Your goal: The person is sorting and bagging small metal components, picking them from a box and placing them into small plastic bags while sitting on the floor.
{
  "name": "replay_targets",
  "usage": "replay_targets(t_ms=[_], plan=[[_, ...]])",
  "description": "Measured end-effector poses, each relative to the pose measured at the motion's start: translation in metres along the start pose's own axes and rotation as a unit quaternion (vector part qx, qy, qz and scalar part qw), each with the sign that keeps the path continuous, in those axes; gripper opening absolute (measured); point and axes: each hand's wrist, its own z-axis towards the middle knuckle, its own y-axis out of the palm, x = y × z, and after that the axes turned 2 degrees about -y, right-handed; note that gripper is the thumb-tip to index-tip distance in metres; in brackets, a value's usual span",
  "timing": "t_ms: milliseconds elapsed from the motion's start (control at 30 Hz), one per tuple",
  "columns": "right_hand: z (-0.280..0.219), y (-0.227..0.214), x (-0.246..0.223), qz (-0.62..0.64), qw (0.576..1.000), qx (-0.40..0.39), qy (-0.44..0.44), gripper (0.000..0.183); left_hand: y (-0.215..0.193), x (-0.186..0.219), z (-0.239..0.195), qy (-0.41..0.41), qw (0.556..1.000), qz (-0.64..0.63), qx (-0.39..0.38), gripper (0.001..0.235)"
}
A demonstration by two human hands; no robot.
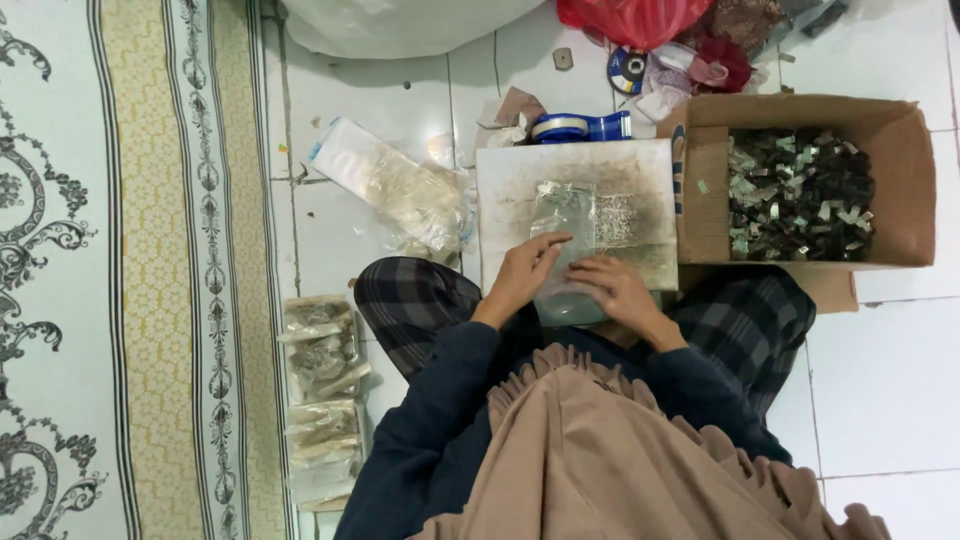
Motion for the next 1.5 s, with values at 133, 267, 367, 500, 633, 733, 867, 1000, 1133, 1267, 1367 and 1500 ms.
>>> replay_targets(t_ms=[133, 267, 367, 500, 633, 733, 867, 1000, 1133, 1267, 1367, 1500], plan=[[-0.009, 0.005, 0.016, 0.009, 0.999, 0.013, 0.051, 0.022, 0.011, -0.035, 0.006, -0.018, 0.995, 0.052, -0.083, 0.037], [-0.009, 0.009, 0.028, 0.041, 0.983, 0.042, 0.176, 0.022, -0.001, -0.013, -0.002, -0.152, 0.987, -0.011, -0.06, 0.063], [0.007, 0.017, 0.03, 0.002, 0.962, 0.065, 0.265, 0.025, -0.01, 0.002, -0.008, -0.164, 0.986, -0.041, -0.007, 0.067], [0.025, 0.023, 0.033, -0.075, 0.945, 0.103, 0.302, 0.031, 0.005, -0.026, -0.015, 0.048, 0.988, 0.043, 0.142, 0.048], [0.027, 0.03, 0.051, -0.106, 0.937, 0.126, 0.307, 0.036, 0.009, -0.038, -0.015, 0.204, 0.929, 0.252, 0.176, 0.045], [0.029, 0.032, 0.055, -0.113, 0.932, 0.13, 0.318, 0.032, 0.018, -0.052, -0.008, 0.267, 0.86, 0.423, 0.104, 0.056], [0.037, 0.026, 0.025, -0.162, 0.924, 0.113, 0.328, 0.026, 0.019, -0.07, -0.002, 0.25, 0.838, 0.483, 0.041, 0.065], [0.035, 0.028, 0.018, -0.286, 0.939, 0.124, 0.144, 0.022, 0.017, -0.075, 0.0, 0.234, 0.834, 0.498, 0.021, 0.059], [0.032, 0.031, 0.019, -0.303, 0.946, 0.114, 0.0, 0.018, 0.019, -0.083, 0.005, 0.263, 0.819, 0.507, 0.044, 0.056], [0.019, 0.037, 0.036, -0.294, 0.951, 0.093, -0.037, 0.032, 0.015, -0.078, 0.006, 0.299, 0.813, 0.493, 0.077, 0.037], [0.011, 0.036, 0.044, -0.286, 0.953, 0.086, -0.043, 0.041, 0.016, -0.081, 0.009, 0.301, 0.824, 0.469, 0.105, 0.023], [0.008, 0.031, 0.042, -0.198, 0.975, 0.099, -0.025, 0.022, 0.011, -0.061, 0.004, 0.23, 0.881, 0.403, 0.096, 0.012]])
